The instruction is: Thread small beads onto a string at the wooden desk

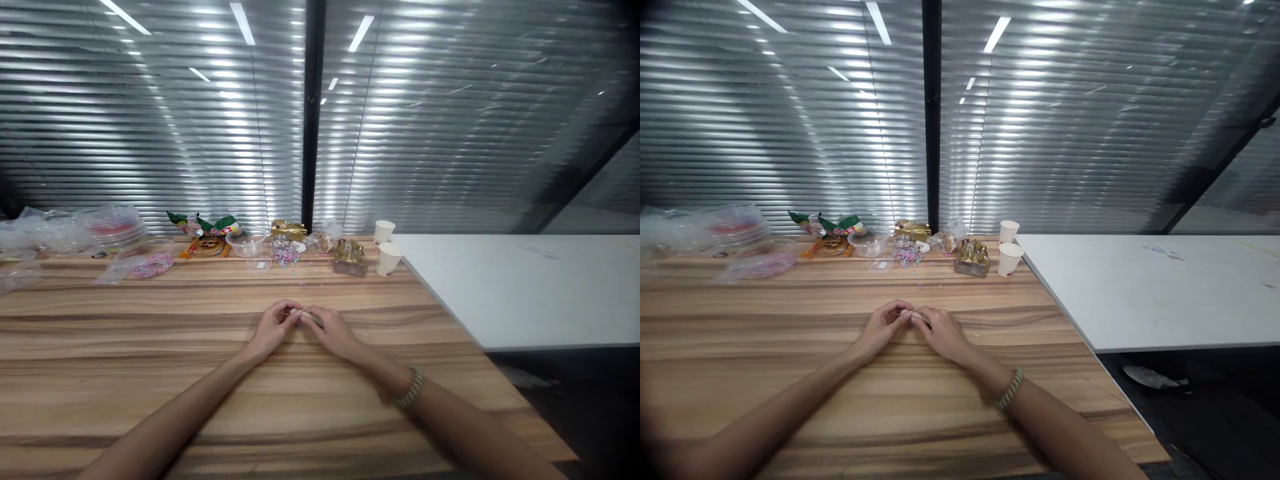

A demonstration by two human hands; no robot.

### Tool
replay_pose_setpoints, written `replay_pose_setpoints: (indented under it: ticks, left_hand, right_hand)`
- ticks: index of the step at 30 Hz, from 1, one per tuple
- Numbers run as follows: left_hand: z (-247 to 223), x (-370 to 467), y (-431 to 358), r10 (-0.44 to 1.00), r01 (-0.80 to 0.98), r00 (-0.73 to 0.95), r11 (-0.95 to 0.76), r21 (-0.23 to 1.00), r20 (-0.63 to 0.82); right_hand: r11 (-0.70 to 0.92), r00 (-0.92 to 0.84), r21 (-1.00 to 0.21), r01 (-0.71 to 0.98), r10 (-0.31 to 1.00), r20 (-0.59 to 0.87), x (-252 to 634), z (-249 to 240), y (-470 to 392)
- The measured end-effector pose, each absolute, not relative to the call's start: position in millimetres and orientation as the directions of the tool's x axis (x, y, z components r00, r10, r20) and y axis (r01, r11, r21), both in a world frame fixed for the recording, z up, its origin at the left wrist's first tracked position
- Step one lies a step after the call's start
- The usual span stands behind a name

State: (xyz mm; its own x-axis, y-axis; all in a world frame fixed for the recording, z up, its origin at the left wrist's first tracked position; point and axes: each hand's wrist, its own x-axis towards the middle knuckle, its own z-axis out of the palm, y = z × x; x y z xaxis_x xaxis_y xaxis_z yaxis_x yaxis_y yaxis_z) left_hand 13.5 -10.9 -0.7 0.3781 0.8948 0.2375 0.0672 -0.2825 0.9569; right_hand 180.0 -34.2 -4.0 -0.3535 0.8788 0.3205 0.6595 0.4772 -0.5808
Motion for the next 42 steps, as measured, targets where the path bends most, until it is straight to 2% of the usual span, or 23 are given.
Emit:
replay_pose_setpoints:
  ticks: [42]
  left_hand:
    - [4.9, 15.2, -14.1, 0.89, 0.088, 0.401, -0.272, 0.958, 0.215]
  right_hand:
    - [0.53, -0.419, -0.492, 0.691, 0.848, 0.324, 178.7, -0.9, -37.1]
